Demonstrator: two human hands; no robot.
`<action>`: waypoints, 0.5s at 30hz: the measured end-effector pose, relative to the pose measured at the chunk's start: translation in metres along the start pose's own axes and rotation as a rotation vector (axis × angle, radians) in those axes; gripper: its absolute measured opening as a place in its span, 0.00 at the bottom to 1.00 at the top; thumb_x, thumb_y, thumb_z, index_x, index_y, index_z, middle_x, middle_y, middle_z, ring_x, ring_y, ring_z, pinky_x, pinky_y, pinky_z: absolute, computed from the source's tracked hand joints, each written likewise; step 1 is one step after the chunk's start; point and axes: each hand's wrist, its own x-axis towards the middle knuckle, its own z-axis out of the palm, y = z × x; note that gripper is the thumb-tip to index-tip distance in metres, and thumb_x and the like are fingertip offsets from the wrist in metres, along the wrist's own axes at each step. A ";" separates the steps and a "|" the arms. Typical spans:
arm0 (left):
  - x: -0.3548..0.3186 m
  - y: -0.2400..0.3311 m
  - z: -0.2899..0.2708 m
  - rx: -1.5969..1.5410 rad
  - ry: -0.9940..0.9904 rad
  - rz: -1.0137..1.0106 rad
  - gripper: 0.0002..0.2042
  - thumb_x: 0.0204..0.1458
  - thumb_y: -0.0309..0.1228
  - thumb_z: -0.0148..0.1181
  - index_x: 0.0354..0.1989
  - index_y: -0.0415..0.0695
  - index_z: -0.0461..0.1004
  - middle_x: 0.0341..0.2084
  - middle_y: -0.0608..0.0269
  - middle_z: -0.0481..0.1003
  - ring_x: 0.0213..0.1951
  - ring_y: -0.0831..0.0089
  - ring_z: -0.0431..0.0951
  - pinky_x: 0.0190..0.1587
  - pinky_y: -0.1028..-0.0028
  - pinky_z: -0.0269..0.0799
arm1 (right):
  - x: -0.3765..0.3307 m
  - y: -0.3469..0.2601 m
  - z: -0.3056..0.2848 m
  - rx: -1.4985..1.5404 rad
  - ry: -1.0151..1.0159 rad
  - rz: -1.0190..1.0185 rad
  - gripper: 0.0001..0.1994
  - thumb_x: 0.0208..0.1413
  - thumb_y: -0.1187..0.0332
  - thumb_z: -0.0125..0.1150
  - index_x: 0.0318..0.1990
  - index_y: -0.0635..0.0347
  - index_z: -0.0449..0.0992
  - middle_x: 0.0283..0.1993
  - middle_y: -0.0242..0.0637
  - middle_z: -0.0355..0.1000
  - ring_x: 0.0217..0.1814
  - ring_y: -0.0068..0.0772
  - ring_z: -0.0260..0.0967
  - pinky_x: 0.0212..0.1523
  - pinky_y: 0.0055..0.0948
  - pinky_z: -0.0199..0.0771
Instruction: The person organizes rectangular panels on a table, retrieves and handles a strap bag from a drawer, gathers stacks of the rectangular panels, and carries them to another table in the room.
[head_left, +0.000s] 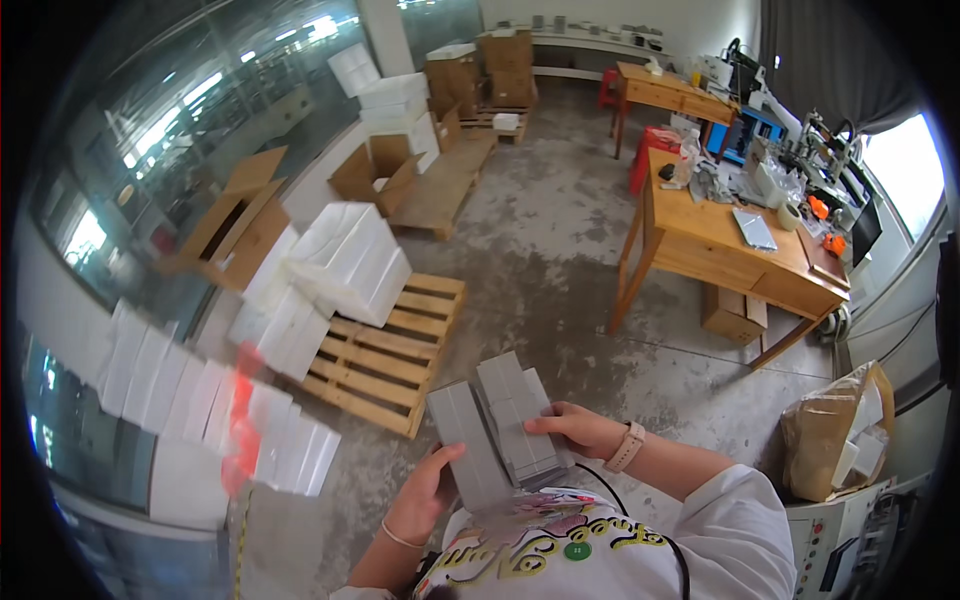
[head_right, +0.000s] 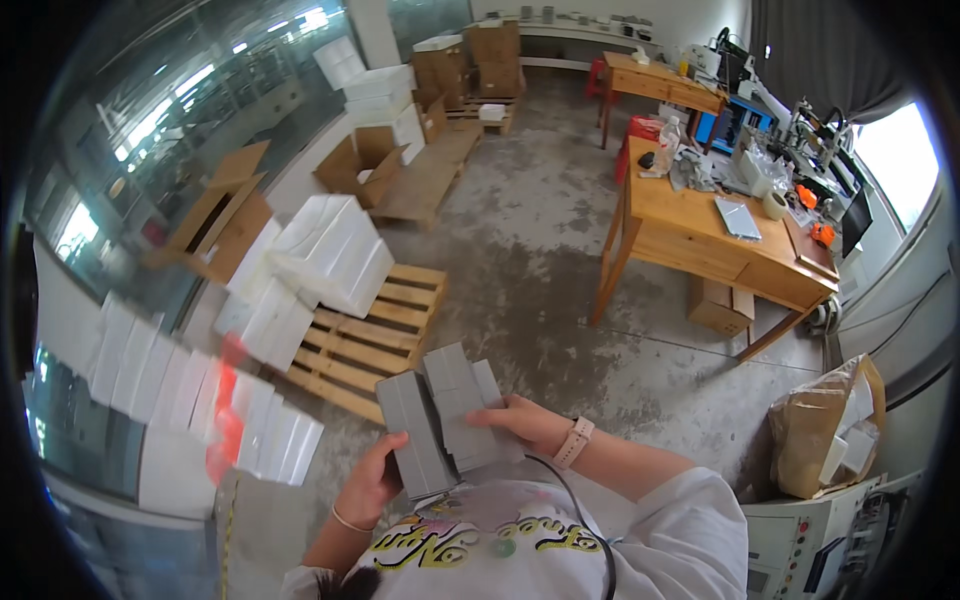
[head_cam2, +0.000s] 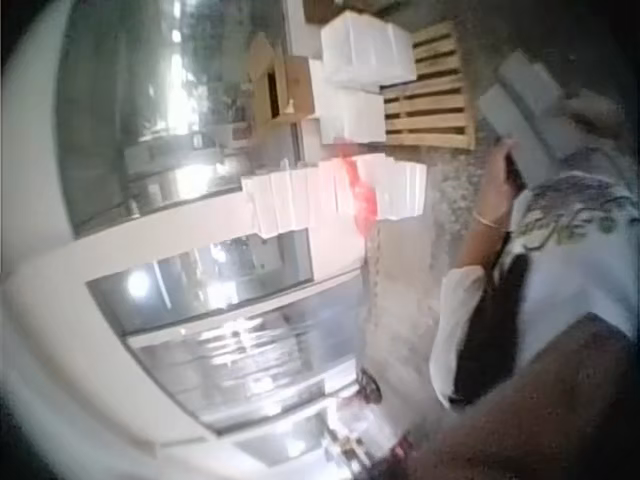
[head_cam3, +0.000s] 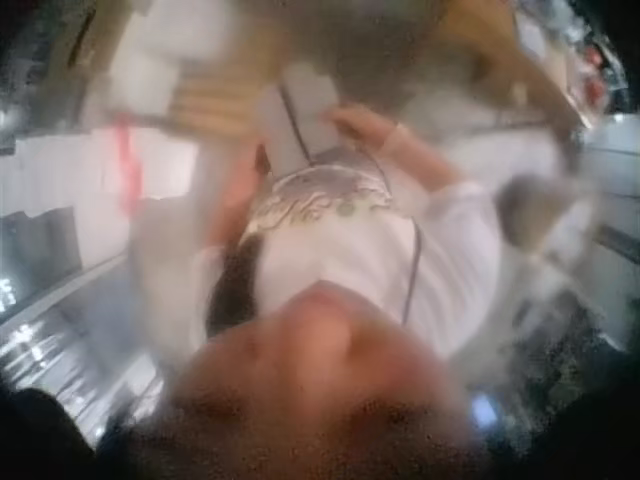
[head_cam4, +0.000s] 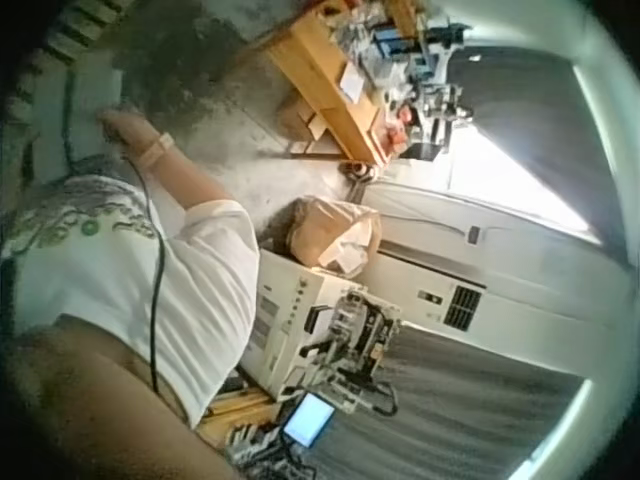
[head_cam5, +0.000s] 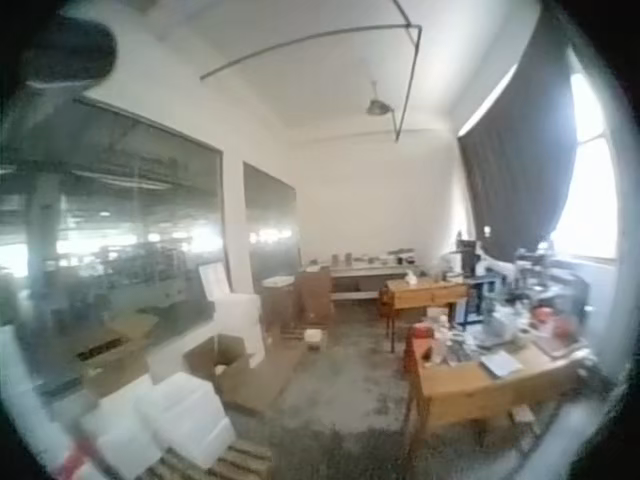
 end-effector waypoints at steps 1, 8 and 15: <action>0.021 0.014 0.004 -0.010 0.009 -0.032 0.21 0.43 0.30 0.54 0.47 0.37 0.59 0.41 0.56 0.66 0.44 0.64 0.67 0.48 0.65 0.62 | 0.011 -0.019 -0.008 -0.007 0.022 -0.010 0.28 0.44 0.62 0.60 0.48 0.73 0.58 0.47 0.43 0.63 0.49 0.29 0.62 0.50 0.25 0.61; 0.180 0.125 0.038 0.099 -0.100 -0.094 0.23 0.42 0.30 0.53 0.49 0.40 0.58 0.42 0.58 0.66 0.44 0.64 0.67 0.48 0.65 0.62 | 0.104 -0.136 -0.078 0.038 0.116 -0.118 0.27 0.43 0.60 0.60 0.45 0.75 0.64 0.43 0.44 0.67 0.45 0.30 0.65 0.46 0.27 0.64; 0.354 0.233 0.083 0.212 -0.160 -0.213 0.24 0.40 0.30 0.54 0.48 0.38 0.59 0.43 0.58 0.66 0.46 0.65 0.65 0.50 0.67 0.59 | 0.182 -0.261 -0.149 0.125 0.232 -0.207 0.29 0.42 0.62 0.61 0.48 0.74 0.59 0.47 0.43 0.64 0.47 0.29 0.63 0.49 0.26 0.62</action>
